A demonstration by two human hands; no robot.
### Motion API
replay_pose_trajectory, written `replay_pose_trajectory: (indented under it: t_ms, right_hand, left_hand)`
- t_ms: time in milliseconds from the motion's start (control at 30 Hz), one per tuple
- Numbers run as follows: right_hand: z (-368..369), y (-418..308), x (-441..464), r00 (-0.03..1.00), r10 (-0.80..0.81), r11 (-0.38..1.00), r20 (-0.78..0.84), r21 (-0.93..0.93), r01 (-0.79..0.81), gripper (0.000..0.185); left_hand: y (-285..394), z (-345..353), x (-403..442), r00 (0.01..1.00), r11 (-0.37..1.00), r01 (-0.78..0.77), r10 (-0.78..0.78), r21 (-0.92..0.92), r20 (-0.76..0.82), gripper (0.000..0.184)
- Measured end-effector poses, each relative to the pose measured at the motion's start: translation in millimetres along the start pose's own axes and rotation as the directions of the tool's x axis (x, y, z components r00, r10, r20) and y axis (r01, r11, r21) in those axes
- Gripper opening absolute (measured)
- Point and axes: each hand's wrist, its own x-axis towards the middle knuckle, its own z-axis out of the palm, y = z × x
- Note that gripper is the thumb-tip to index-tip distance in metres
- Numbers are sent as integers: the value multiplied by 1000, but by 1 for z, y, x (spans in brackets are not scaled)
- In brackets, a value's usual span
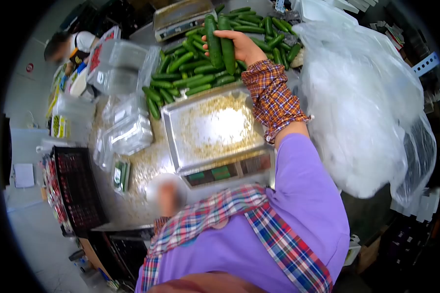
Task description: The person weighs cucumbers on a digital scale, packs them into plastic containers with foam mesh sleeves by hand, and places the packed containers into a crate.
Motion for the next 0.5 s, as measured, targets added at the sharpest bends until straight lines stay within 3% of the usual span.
replay_pose_trajectory:
  t_ms: [33,67,100,133,167,233,333,433,500]
  right_hand:
    - [17,6,-9,996,70,969,-52,-234,-81,47]
    - [36,17,-19,982,156,844,-108,-502,-189,55]
    - [60,28,-30,955,232,631,-183,-719,-292,63]
    - [80,46,-37,975,139,257,-175,-944,-206,64]
    - [83,77,-48,998,59,-58,35,-998,39,67]
    - [102,117,-69,985,167,-268,-52,-963,-5,75]
    - [100,166,-98,995,102,-457,24,-887,68,85]
    - [101,181,-116,996,71,-578,61,-811,90,89]
    - [95,184,-121,992,62,-586,108,-801,124,96]
  left_hand:
    - [0,-2,1,1000,1000,-6,5,26,28,34]
    - [-6,-1,2,999,999,-36,35,39,26,35]
    - [-9,-1,1,997,996,-77,76,51,13,35]
    - [-12,1,1,989,988,-144,146,63,-16,35]
    - [-16,2,2,978,976,-202,205,80,-42,36]
    - [-18,5,4,959,959,-268,274,89,-67,37]
    - [-29,14,12,948,950,-304,309,73,-72,36]
    - [-44,20,17,932,932,-343,353,114,-83,36]
    - [-50,23,20,915,915,-381,394,130,-86,36]
